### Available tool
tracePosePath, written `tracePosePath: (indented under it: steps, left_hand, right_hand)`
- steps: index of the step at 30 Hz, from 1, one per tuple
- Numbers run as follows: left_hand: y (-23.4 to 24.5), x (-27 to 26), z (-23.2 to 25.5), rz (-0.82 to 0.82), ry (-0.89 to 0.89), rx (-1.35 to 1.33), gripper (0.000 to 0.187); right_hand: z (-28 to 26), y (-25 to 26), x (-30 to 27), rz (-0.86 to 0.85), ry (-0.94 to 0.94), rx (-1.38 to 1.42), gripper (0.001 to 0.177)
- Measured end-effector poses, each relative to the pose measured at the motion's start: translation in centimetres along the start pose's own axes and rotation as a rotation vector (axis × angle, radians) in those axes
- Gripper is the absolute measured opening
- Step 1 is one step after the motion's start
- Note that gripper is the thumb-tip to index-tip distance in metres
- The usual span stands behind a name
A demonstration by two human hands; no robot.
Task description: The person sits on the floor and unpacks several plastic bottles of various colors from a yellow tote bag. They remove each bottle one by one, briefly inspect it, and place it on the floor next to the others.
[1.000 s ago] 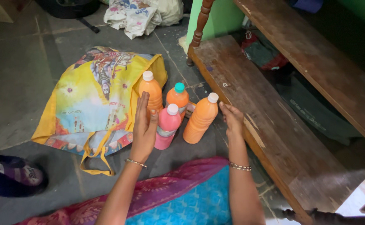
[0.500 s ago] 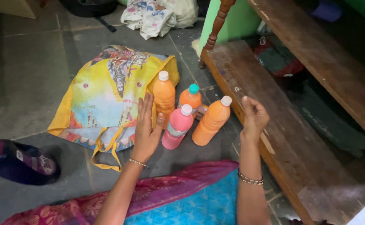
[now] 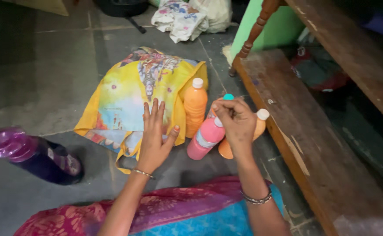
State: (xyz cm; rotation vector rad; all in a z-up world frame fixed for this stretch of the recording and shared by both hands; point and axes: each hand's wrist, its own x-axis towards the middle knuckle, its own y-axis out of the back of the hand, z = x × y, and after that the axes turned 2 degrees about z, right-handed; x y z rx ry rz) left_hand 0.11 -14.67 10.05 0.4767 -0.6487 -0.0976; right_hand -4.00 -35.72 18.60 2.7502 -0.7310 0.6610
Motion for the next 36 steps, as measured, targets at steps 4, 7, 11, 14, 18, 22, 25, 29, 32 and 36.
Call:
tracePosePath:
  steps: [4,7,11,14,18,22,25,29,32,36]
  left_hand:
    - [1.9,-0.9,-2.3,0.01,0.046,0.07,0.077]
    - [3.2,-1.7,-4.0,0.004,0.084,0.115,0.079]
    - [4.3,-2.8,-6.1,0.024,0.108,0.145,0.079]
    - [4.6,-3.5,-7.6,0.06,0.129,0.137,0.078]
    - [4.6,-4.8,-9.5,0.085,0.209,0.136,0.077]
    - [4.4,-5.7,-11.4,0.134,0.261,0.12,0.076]
    - [4.3,-6.2,-12.8,0.149,0.314,0.11,0.076]
    - [4.0,-6.9,-14.0,0.168,0.35,0.114,0.078]
    - [3.5,-7.2,-14.5,0.167,0.351,0.139,0.077]
    - [3.2,-7.4,-14.2,0.153,0.333,0.156,0.074]
  right_hand:
    - [0.7,-3.0,-0.7,-0.081,0.11,-0.126,0.009]
    - [1.9,-5.7,-0.7,-0.162,0.1,0.049,0.01]
    - [3.1,-7.5,-1.6,-0.244,0.093,-0.1,0.01]
    - [3.9,-8.9,-2.2,-0.296,0.06,-0.132,0.011]
    - [5.1,-10.3,-3.0,-0.367,0.085,-0.212,0.011]
    - [6.7,-11.1,-3.6,-0.438,0.245,-0.349,0.011]
    - [7.7,-11.1,-4.3,-0.551,0.243,-0.446,0.018]
    - [8.9,-11.8,-5.6,-0.645,0.45,-0.696,0.016]
    - [9.8,-12.5,-6.4,-0.752,0.448,-0.978,0.024]
    - [11.0,-12.9,-6.9,-0.765,0.463,-1.101,0.043]
